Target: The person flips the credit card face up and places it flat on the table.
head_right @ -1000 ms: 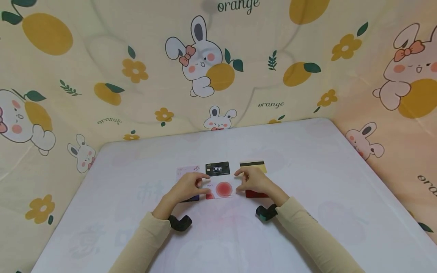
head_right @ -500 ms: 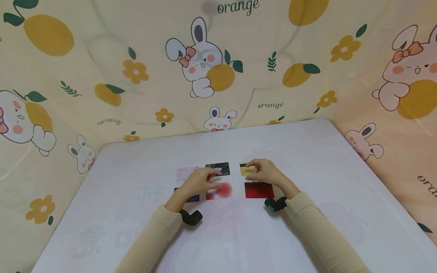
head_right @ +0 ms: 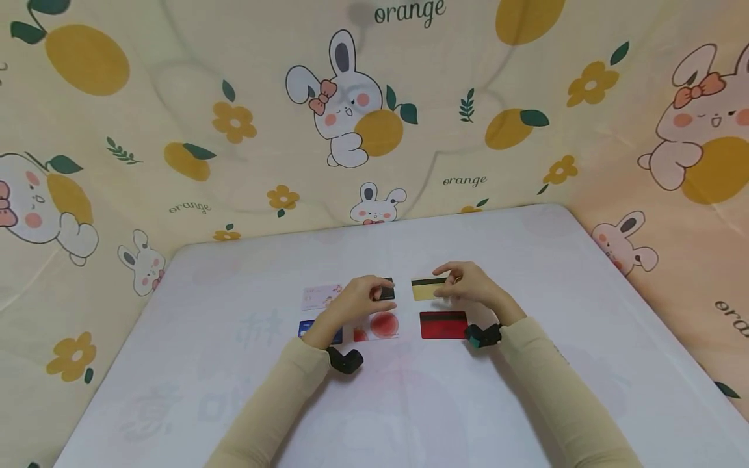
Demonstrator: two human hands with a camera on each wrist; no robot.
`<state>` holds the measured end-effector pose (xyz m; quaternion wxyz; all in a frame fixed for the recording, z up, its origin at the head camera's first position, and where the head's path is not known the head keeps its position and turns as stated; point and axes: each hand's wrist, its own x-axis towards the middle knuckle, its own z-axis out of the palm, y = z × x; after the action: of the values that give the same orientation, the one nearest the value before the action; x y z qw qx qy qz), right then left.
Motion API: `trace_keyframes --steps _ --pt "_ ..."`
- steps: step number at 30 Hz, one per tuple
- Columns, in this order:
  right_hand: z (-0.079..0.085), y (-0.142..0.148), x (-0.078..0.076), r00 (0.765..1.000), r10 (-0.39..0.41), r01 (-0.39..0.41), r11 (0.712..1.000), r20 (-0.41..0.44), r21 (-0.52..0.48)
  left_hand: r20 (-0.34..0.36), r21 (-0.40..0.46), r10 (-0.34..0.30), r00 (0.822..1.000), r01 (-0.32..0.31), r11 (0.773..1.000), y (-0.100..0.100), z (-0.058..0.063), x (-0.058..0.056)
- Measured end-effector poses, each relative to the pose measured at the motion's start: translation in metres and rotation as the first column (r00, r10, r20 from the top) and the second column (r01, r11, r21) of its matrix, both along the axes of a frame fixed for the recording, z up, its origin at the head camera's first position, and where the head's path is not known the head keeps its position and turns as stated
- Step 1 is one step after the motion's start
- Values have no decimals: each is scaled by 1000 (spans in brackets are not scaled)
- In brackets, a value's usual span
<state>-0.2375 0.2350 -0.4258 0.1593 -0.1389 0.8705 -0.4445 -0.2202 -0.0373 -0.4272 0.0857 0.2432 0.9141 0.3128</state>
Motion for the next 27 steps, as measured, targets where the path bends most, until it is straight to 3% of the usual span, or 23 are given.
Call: trace_keyframes --steps 7,19,27 --pt "-5 12 -7 999 -8 7 1000 40 21 11 7 9 1000 -9 1000 14 -6 -7" --pt "-8 23 -13 996 -40 35 997 80 66 -41 -161 60 997 -66 985 41 -14 -15" --pt "-10 27 -16 995 -12 3 996 103 84 19 -185 106 994 -100 978 46 -11 -19"
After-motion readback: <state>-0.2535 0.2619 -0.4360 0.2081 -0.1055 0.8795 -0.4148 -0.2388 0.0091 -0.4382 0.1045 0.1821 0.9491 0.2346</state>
